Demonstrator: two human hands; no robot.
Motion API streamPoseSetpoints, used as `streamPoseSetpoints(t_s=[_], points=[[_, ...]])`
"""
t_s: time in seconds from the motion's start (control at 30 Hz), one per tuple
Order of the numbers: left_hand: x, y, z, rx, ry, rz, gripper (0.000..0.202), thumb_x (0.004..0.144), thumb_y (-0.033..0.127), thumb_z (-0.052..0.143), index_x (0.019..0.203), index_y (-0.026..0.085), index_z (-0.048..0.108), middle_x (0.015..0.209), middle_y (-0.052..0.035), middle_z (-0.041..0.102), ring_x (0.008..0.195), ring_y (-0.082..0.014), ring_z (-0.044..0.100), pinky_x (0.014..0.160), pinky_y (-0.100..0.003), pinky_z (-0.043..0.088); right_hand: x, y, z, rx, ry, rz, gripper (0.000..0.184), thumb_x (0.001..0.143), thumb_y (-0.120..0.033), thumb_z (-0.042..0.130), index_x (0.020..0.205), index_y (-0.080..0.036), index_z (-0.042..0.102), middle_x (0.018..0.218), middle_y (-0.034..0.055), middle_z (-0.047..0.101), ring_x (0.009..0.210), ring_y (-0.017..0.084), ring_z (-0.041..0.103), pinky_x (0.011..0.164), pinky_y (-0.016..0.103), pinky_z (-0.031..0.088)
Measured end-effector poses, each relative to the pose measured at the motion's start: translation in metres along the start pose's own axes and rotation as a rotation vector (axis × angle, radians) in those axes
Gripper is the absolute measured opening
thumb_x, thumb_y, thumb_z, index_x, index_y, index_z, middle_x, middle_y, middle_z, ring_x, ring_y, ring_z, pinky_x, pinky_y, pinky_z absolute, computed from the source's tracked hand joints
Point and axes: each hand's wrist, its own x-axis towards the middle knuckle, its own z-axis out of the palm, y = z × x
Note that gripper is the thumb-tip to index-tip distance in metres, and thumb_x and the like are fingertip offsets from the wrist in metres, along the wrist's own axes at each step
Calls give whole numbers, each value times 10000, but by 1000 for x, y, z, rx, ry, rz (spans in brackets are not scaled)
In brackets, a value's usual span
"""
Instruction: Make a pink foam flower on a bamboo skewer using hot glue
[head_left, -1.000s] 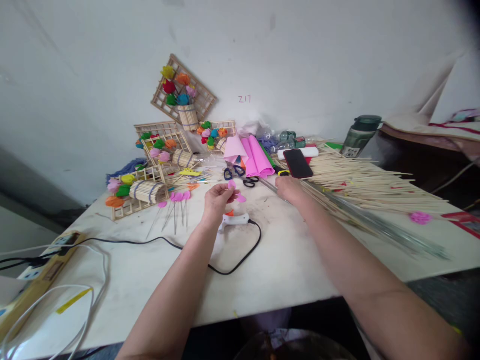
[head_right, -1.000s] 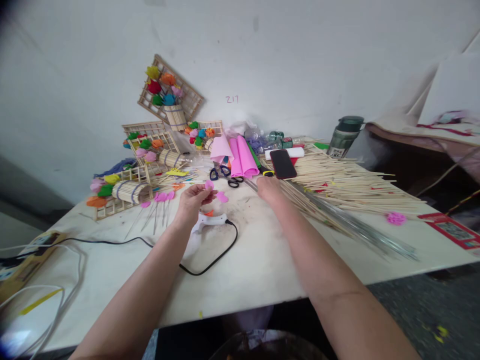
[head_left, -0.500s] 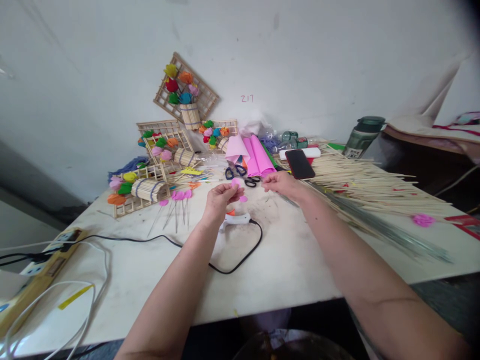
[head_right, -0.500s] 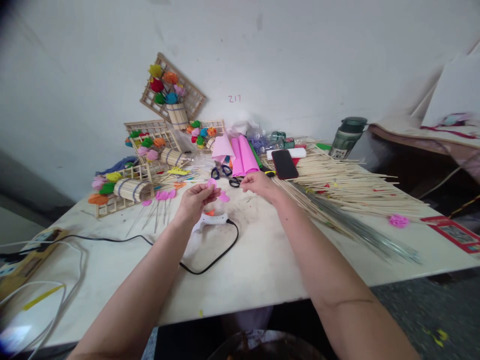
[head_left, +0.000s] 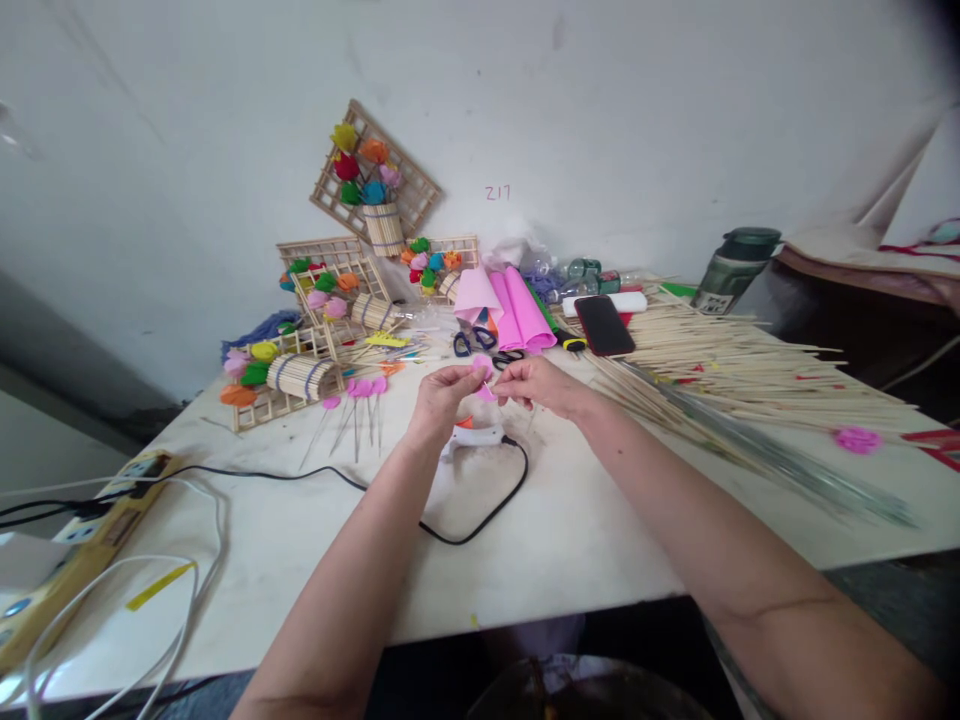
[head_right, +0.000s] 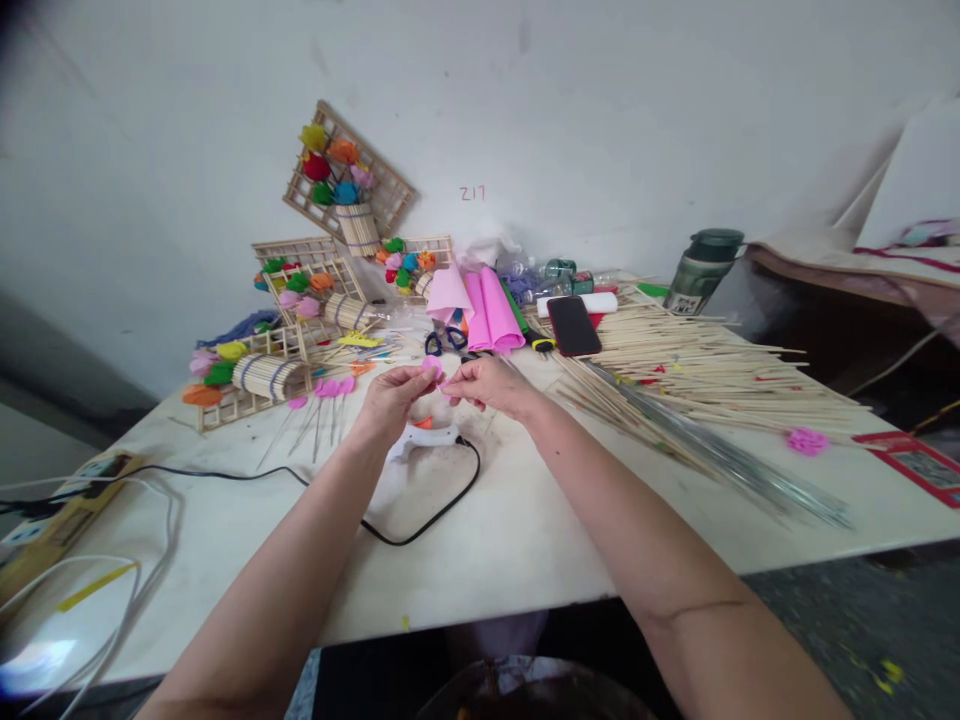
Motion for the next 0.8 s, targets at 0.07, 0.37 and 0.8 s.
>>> streamPoseSetpoints(t_s=[0.07,0.37,0.8], points=[[0,2,0,-21,42,10,216,575,335,728,670,150,669,674,-22,648,665,-122,596,694,-257,458,-1,2,-8,-108,-22,17,245,722,-364,566,740,-127,624,713,40,649,477,56,463,424,166,359],[1,11,-1,-144,76,-57,213,557,297,743,658,138,645,722,-30,647,574,-78,573,590,-201,462,2,16,-31,-925,-117,240,215,712,-296,519,736,-166,689,695,35,656,621,146,566,537,215,376],[7,14,-14,-188,66,123,121,606,259,718,664,173,656,656,4,630,524,-52,522,531,-184,418,-4,29,-68,-1196,46,375,204,637,-155,530,752,-179,697,827,82,668,738,192,590,608,254,400]])
